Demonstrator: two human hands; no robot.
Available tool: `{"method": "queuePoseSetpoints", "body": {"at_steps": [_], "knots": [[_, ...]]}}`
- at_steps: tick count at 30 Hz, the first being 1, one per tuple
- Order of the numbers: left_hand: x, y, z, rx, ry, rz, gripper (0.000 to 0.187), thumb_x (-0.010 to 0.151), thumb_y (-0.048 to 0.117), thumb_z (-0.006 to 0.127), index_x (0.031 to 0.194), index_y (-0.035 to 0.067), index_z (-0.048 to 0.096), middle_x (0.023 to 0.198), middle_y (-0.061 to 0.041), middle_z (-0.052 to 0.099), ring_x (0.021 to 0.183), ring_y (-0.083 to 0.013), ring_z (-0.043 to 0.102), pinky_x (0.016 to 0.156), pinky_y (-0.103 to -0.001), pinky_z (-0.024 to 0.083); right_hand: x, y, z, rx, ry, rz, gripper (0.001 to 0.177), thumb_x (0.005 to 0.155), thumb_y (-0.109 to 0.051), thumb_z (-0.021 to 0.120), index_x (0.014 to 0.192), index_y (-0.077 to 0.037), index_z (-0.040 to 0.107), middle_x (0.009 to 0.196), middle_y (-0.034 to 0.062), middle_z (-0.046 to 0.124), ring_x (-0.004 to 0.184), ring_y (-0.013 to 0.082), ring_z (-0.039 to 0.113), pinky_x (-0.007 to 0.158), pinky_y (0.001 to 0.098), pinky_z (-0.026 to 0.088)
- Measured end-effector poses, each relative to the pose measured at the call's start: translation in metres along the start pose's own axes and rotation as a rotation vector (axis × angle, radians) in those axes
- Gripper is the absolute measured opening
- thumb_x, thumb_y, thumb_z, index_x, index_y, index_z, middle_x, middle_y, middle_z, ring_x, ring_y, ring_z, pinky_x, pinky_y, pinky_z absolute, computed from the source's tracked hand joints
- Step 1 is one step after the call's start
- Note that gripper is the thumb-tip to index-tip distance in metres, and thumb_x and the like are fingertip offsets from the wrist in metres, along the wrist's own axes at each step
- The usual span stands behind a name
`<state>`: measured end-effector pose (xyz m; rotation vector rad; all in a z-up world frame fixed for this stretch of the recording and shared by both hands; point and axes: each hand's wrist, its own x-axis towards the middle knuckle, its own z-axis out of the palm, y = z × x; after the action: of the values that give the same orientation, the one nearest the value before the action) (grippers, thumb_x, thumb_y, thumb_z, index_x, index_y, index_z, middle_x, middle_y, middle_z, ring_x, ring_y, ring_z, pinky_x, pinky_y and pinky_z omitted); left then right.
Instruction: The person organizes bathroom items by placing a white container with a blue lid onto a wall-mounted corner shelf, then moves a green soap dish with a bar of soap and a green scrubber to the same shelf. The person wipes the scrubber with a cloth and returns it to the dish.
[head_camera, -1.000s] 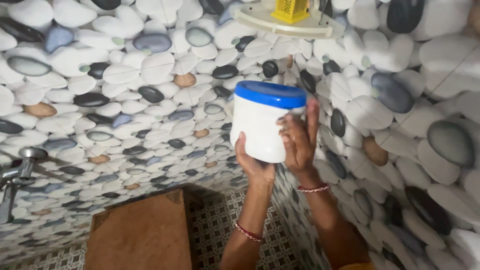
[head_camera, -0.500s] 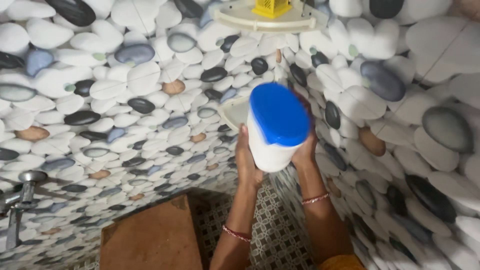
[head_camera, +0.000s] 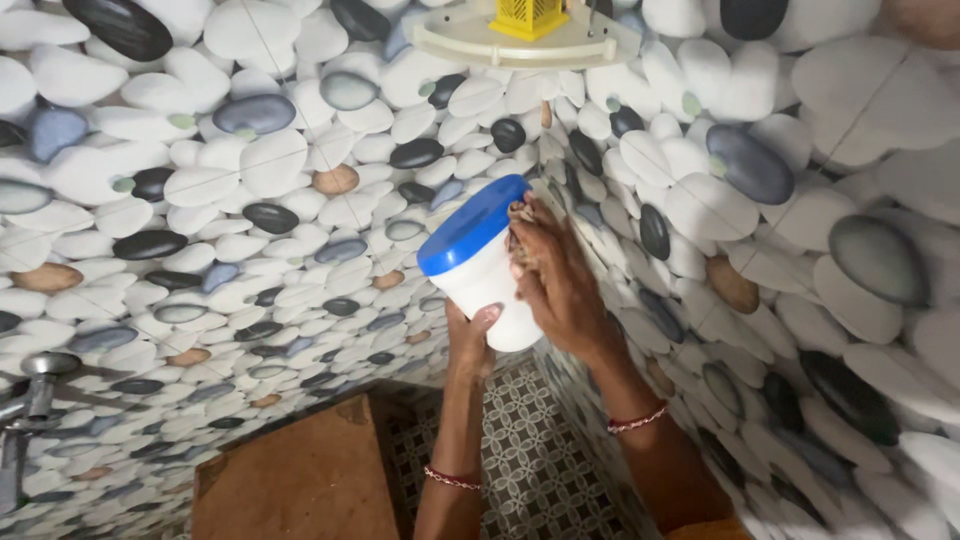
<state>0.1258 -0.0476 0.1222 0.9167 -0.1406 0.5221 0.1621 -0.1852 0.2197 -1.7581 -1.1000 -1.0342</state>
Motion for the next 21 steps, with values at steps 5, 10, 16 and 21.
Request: {"method": "queuePoseSetpoints", "body": {"at_steps": [5, 10, 16, 21], "knots": [[-0.002, -0.056, -0.028, -0.257, -0.187, -0.049, 0.112, 0.068, 0.043, 0.089, 0.152, -0.005, 0.031, 0.139, -0.026, 0.054, 0.125, -0.0383, 0.062, 0.092, -0.053, 0.062, 0.002, 0.053, -0.025, 0.485, -0.205, 0.759, 0.042, 0.11, -0.027, 0.046, 0.148, -0.011, 0.052, 0.111, 0.003, 0.061, 0.082, 0.0149, 0.058, 0.07, 0.0335, 0.05], [-0.01, -0.067, -0.034, -0.385, -0.138, -0.189, 0.114, 0.077, 0.042, 0.086, 0.156, -0.015, 0.026, 0.141, -0.034, 0.051, 0.124, -0.0486, 0.058, 0.092, -0.057, 0.061, -0.015, 0.085, -0.038, 1.032, -0.196, 0.778, 0.035, 0.11, -0.033, 0.055, 0.129, -0.004, 0.062, 0.113, -0.0016, 0.062, 0.101, 0.0087, 0.058, 0.087, 0.0236, 0.046], [0.006, 0.0, 0.008, 0.293, 0.06, -0.164, 0.113, 0.066, 0.037, 0.086, 0.156, 0.006, 0.025, 0.132, -0.025, 0.059, 0.12, -0.0386, 0.065, 0.089, -0.053, 0.065, -0.031, 0.071, -0.034, 1.168, 0.041, 0.753, 0.042, 0.103, -0.034, 0.056, 0.135, -0.007, 0.057, 0.123, -0.0005, 0.065, 0.112, 0.0098, 0.06, 0.097, 0.0248, 0.047], [-0.001, 0.026, 0.017, 0.344, -0.067, -0.057, 0.101, 0.061, 0.03, 0.096, 0.143, -0.009, 0.05, 0.125, -0.036, 0.066, 0.115, -0.0507, 0.068, 0.096, -0.061, 0.063, -0.063, 0.097, -0.013, 1.203, 0.068, 0.8, 0.037, 0.114, -0.032, 0.053, 0.133, 0.0, 0.049, 0.112, 0.0047, 0.051, 0.103, 0.0145, 0.05, 0.094, 0.0307, 0.041]]}}
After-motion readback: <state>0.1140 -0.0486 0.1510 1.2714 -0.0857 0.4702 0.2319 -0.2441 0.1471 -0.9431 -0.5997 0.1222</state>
